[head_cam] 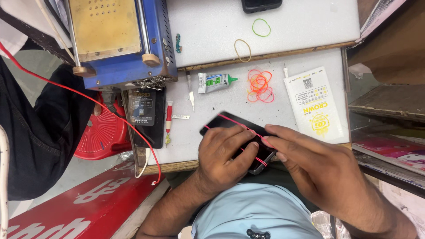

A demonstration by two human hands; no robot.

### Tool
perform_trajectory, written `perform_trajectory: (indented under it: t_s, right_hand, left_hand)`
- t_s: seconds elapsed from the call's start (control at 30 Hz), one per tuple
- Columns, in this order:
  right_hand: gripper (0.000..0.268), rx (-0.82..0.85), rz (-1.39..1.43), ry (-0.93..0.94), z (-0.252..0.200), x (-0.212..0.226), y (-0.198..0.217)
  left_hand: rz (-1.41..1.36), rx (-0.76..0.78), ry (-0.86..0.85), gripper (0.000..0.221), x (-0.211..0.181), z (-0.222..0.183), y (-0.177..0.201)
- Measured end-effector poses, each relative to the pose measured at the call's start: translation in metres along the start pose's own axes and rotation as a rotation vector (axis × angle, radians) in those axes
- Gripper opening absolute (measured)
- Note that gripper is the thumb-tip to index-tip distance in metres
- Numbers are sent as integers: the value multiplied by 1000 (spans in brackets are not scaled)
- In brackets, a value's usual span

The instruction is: The person applies adhesive to the edges of a smartphone frame, aligns and attaches the screen assembly, and presses the edges to secure the bond. They then wrap rubber bands around the phone to hold it in place and wipe the screen with a cloth.

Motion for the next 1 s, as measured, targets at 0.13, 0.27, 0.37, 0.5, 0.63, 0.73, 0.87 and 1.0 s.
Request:
perform_trajectory:
  t_s: [0.13, 0.27, 0.37, 0.5, 0.63, 0.73, 0.87, 1.0]
  right_hand:
    - [39, -74, 93, 24, -8, -4, -7]
    - [53, -116, 214, -90, -19, -23, -19]
    - [53, -118, 213, -65, -28, -34, -29]
    - [51, -73, 124, -139, -34, -56, -42]
    - [49, -144, 99, -3, -37, -59, -46]
    - [65, -10, 1005, -182, -32, -84, -81]
    - [63, -111, 1547, -217, -28, -113, -100]
    - [64, -191, 1644, -196, -31, -147, -91]
  left_hand:
    - [68, -17, -87, 21, -3, -3, 0]
    - [100, -46, -127, 16, -4, -7, -3]
    - [101, -38, -138, 15, -6, -10, -11]
    - [104, -61, -128, 14, -3, -19, -19]
    - [136, -83, -142, 16, -2, -27, -27]
    - [180, -51, -150, 15, -9, -21, -31]
    - [392, 76, -32, 24, -13, -6, -14]
    - [-30, 176, 342, 44, 28, -22, 24]
Point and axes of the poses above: each hand's wrist, its own z-axis towards the middle knuckle, its own y-axis out of the back of the hand, x = y × z, the point moved 7 cm from there along z, towards the middle knuckle, and after that the axes turned 4 degrees about x, right-handed, at the moved point
